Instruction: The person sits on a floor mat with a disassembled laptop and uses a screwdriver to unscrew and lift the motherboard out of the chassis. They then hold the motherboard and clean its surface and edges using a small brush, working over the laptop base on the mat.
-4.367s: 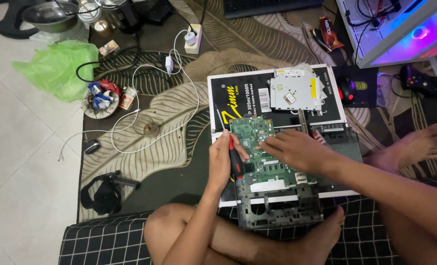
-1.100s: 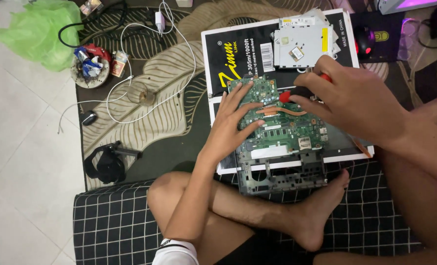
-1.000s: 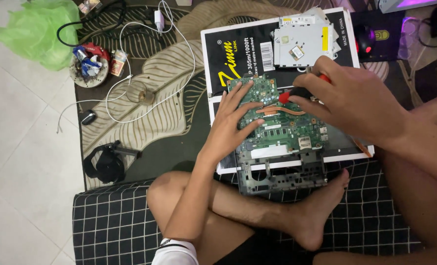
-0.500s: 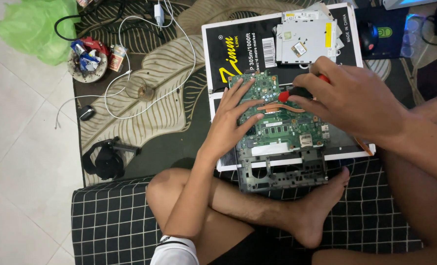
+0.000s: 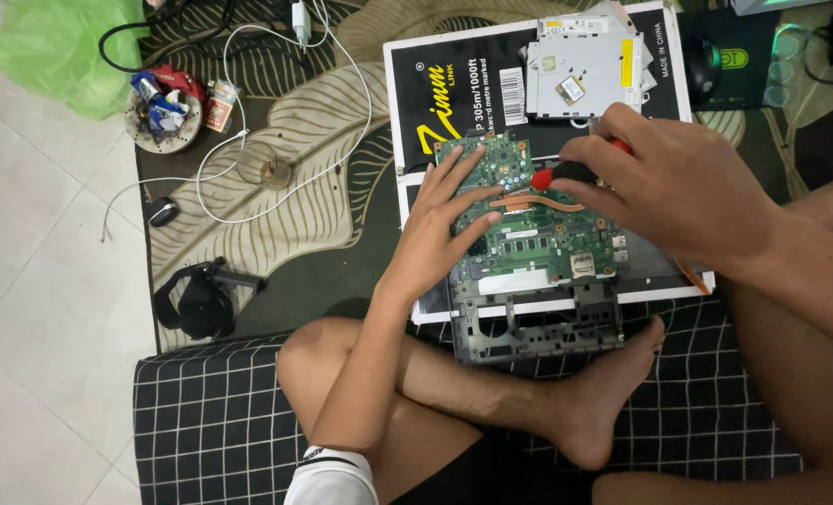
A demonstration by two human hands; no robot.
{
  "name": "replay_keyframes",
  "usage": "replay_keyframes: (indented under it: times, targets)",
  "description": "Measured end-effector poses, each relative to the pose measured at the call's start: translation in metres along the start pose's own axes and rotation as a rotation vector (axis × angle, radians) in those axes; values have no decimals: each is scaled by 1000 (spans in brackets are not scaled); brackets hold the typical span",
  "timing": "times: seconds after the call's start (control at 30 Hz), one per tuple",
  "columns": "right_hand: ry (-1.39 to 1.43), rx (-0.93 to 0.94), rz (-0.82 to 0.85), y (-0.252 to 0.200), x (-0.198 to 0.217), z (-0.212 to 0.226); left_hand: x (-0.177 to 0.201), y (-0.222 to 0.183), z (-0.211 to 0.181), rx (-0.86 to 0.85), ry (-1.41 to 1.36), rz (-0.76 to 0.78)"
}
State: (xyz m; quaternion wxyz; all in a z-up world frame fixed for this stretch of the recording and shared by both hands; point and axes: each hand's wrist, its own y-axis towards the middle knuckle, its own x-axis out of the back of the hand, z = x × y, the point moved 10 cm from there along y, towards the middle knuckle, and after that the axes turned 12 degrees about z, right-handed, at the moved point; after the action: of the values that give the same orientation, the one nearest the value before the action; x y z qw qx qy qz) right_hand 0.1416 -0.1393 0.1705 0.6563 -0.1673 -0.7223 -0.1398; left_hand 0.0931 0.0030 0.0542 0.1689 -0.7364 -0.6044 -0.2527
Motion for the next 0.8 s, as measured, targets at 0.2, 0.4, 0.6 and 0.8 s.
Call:
replay_keyframes:
  times: [0.2,0.4,0.6,0.8]
  targets:
    - [-35,22,-30,-1,-1,2,1,1,-1,-5,5,-6]
    - [-43,39,-25,0,-2,3,1,0,-1,-15,-4,-8]
    - [-143,30,-49,0,0,6,0,0,0,-10,-9,-5]
    - [-104,50,-34,1,2,9,2,0,-2,-2,5,-9]
